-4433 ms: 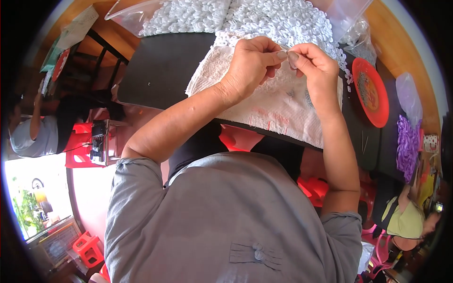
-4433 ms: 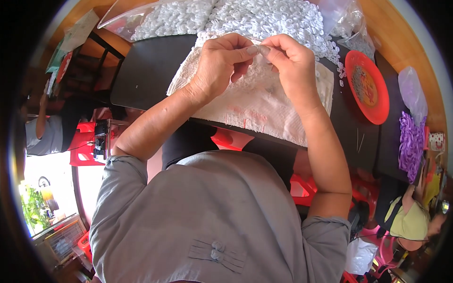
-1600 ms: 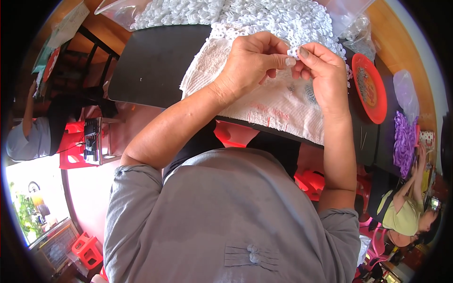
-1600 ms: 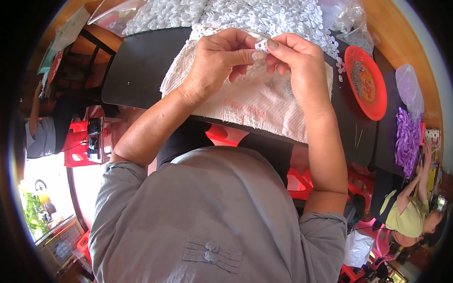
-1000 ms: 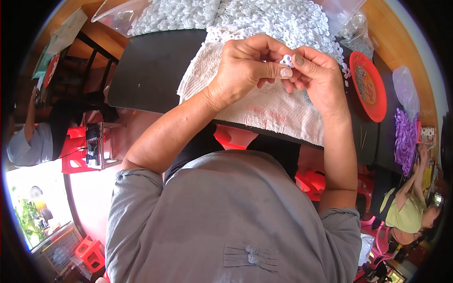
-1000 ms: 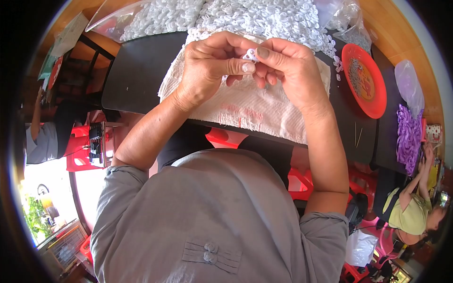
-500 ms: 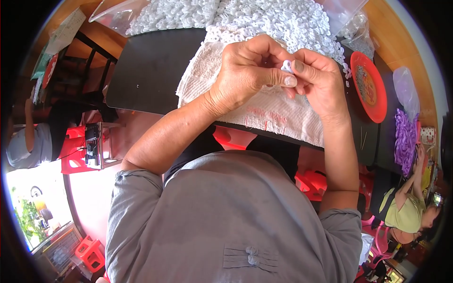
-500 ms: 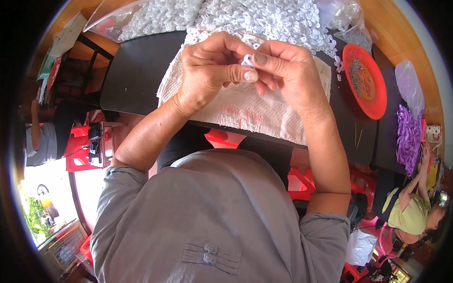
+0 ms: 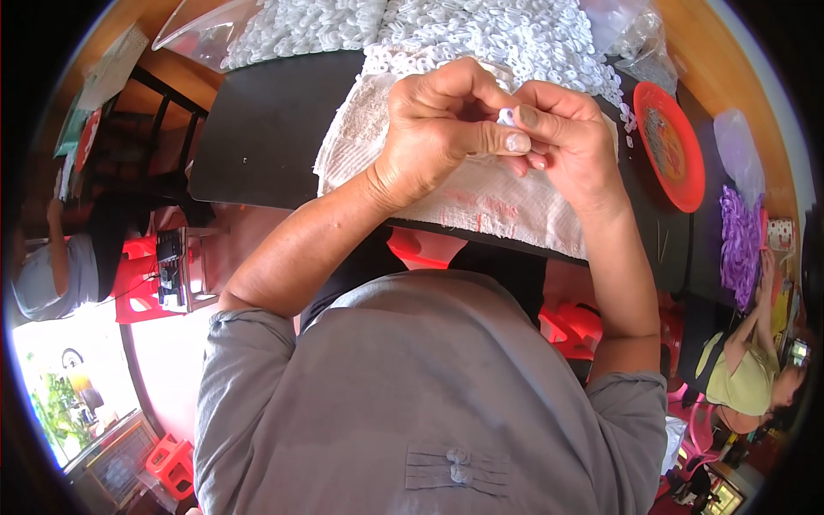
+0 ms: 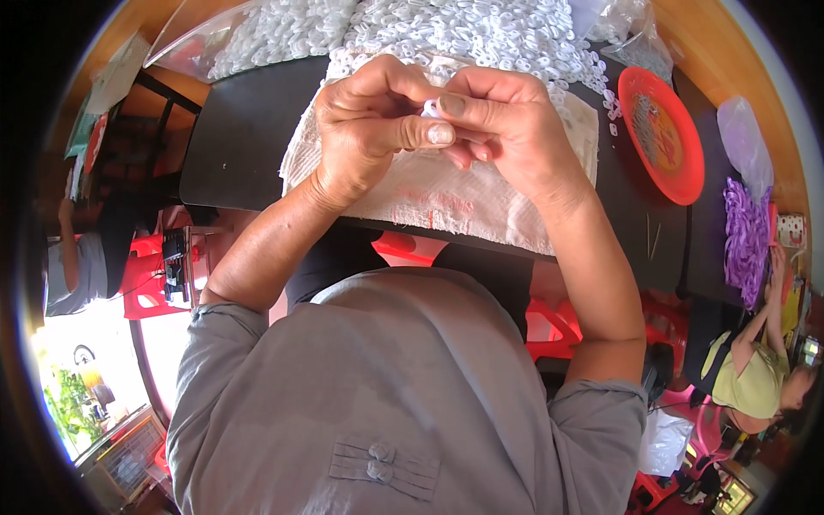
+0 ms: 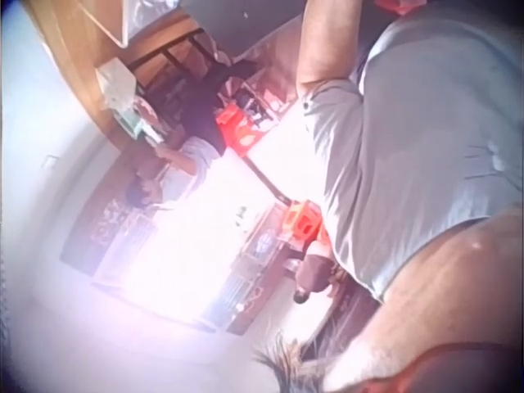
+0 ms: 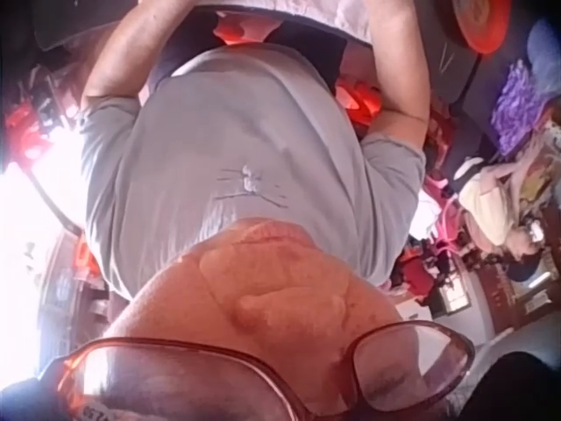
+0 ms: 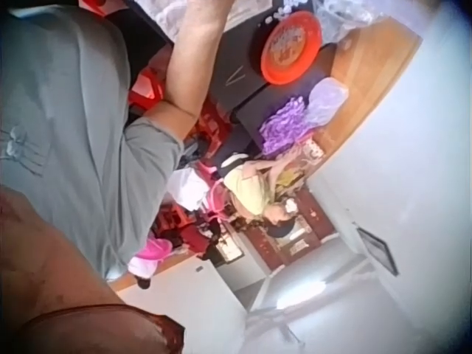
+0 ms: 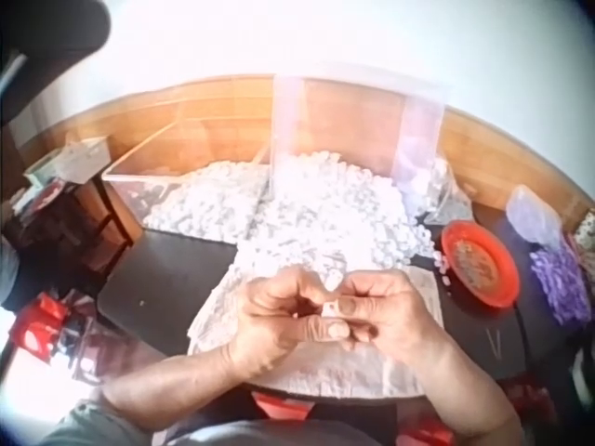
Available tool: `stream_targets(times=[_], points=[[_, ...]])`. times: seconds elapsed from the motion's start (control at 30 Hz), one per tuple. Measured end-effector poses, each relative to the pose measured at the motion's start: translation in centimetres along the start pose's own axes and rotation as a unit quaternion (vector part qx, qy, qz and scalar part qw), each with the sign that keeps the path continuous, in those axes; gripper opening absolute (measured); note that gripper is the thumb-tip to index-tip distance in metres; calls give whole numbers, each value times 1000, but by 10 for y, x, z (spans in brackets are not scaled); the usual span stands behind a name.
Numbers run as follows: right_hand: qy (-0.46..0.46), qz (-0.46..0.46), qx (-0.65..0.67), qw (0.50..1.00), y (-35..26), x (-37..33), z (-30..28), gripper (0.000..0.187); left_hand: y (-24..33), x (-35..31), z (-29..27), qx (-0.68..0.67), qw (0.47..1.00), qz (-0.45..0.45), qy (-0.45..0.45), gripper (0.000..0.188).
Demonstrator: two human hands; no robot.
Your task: Sorting small white plastic parts by hand at a workbench.
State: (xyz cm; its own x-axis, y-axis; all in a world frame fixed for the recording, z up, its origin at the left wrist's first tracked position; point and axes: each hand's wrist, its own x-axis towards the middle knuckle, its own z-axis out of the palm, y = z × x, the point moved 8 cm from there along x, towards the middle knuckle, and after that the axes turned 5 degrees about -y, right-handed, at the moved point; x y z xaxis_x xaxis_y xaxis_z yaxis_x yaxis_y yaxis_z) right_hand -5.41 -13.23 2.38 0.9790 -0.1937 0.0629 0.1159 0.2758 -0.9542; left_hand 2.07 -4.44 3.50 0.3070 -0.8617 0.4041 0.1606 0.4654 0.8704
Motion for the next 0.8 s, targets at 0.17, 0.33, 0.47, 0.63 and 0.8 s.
stream_targets(times=[0.17,0.33,0.47,0.63,0.8], points=[[-9,6,-7,1000,-2,0,-1,24,-5,-1,3,-1,1000,13,-14,24],[35,27,-30,999,-2,-1,-12,25,1,3,2,40,997,63,15,27],[21,28,-21,999,1,-1,-11,25,8,-1,4,158,982,103,-3,27],[14,39,-26,999,2,-2,-7,22,3,-4,4,126,988,89,-4,31],[9,31,-7,999,3,-2,-4,21,4,-3,3,130,988,87,-6,30]])
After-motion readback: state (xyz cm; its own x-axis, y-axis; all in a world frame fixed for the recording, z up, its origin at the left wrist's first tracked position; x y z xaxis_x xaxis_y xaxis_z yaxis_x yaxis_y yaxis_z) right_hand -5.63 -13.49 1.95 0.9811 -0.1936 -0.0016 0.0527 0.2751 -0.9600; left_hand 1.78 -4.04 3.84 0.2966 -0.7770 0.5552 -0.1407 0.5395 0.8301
